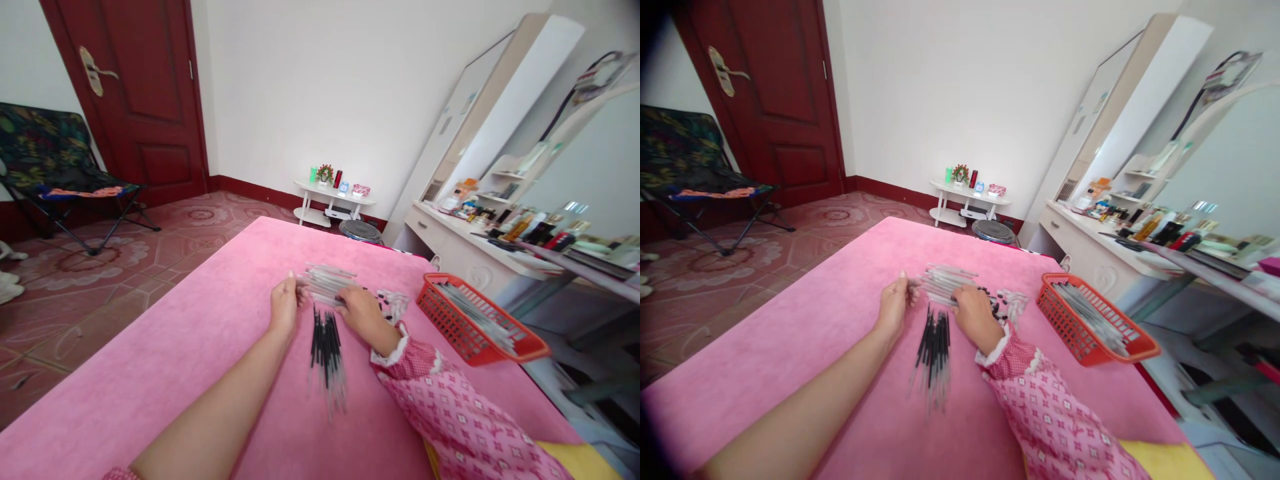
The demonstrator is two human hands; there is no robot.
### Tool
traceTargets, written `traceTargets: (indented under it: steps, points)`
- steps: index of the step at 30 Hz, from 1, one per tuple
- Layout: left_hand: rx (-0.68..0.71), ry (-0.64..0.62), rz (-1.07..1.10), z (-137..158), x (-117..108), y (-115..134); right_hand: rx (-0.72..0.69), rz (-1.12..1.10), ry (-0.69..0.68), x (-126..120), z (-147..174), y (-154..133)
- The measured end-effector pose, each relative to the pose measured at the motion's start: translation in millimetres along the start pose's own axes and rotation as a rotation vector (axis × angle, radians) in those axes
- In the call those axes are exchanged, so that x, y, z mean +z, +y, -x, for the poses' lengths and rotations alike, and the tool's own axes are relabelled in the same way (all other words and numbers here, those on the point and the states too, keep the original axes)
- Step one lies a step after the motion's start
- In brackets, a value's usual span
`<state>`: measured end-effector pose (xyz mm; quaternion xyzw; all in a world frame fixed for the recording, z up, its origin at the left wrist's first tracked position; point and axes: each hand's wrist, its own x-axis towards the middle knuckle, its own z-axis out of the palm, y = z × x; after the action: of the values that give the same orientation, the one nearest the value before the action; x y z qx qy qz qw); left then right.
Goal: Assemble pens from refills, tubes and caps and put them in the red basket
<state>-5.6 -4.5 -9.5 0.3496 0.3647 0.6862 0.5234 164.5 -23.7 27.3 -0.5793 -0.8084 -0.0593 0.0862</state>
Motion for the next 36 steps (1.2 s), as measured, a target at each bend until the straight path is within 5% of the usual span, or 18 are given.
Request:
traceTargets:
  steps: [9,16,20,23,28,36]
  points:
    - [0.111,-0.202,-0.215,8,-2,5,0.151,-0.225,0.182,2,12,-6]
    - [0.009,-0.399,-0.152,20,6,13,-0.018,-0.427,0.294,-9,15,-19]
    - [-0.055,-0.343,0.020,14,2,10,-0.032,-0.466,0.348,-17,20,-30]
    - [-0.113,-0.188,0.234,3,-6,10,-0.128,-0.437,0.209,-21,27,-40]
    - [-0.207,-0.022,0.426,-11,-13,10,-0.540,-0.382,-0.174,-18,42,-59]
    - [-0.268,-0.032,0.474,-9,-6,6,-0.703,-0.302,-0.145,-18,47,-66]
